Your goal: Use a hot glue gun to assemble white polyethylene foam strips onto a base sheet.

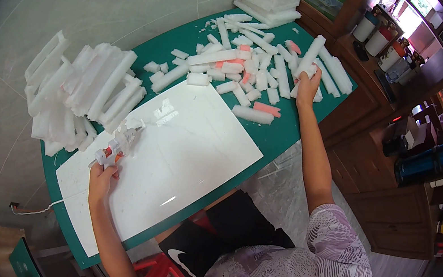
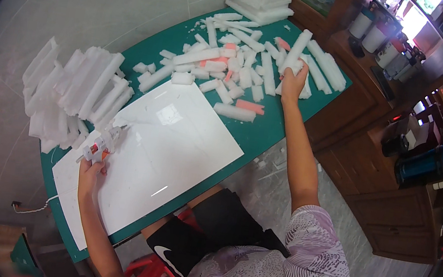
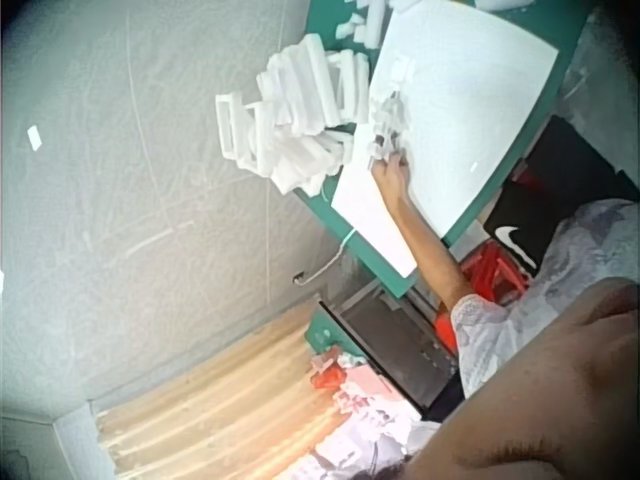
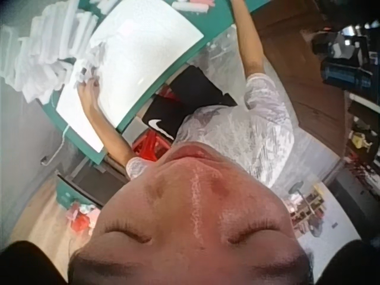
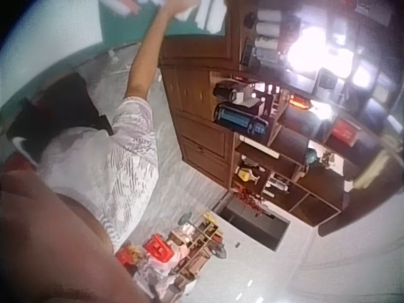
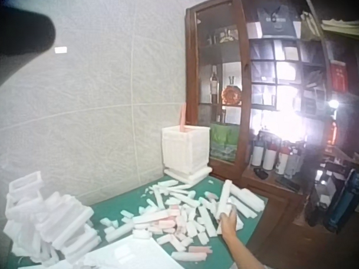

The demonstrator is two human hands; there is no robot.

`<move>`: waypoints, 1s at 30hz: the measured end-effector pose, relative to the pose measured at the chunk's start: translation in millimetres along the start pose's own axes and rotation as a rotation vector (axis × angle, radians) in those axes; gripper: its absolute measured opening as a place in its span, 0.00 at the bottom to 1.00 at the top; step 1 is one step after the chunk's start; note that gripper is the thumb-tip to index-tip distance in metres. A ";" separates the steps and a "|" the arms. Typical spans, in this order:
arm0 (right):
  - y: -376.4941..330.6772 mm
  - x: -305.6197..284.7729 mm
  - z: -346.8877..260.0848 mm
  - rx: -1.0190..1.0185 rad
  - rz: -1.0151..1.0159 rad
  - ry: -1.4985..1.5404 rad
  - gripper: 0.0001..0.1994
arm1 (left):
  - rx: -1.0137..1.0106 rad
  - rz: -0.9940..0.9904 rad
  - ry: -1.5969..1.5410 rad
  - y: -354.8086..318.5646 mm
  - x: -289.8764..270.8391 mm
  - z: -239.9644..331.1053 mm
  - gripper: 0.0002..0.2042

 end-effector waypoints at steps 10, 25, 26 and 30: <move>3.7 0.0 1.1 0.001 -0.047 -0.020 0.23 | -0.012 0.001 0.008 2.8 0.2 -3.4 0.20; -2.7 7.3 -3.1 -0.012 -0.108 -0.035 0.22 | -0.016 -0.013 -0.004 1.0 2.4 -3.4 0.19; -3.3 7.7 -3.4 -0.007 -0.110 -0.030 0.21 | -0.013 -0.015 -0.002 0.7 1.9 -3.4 0.19; -2.3 7.1 -2.6 -0.011 -0.120 -0.015 0.19 | -0.016 -0.032 -0.026 3.9 3.4 -8.2 0.19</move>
Point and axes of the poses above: each hand's wrist, its own y-axis towards the middle knuckle, its own x-axis out of the palm, z = x × y, the point moved 10 cm from there along y, towards the middle knuckle, and after that the axes turned 1 degree about -x, right-handed, at the moved point
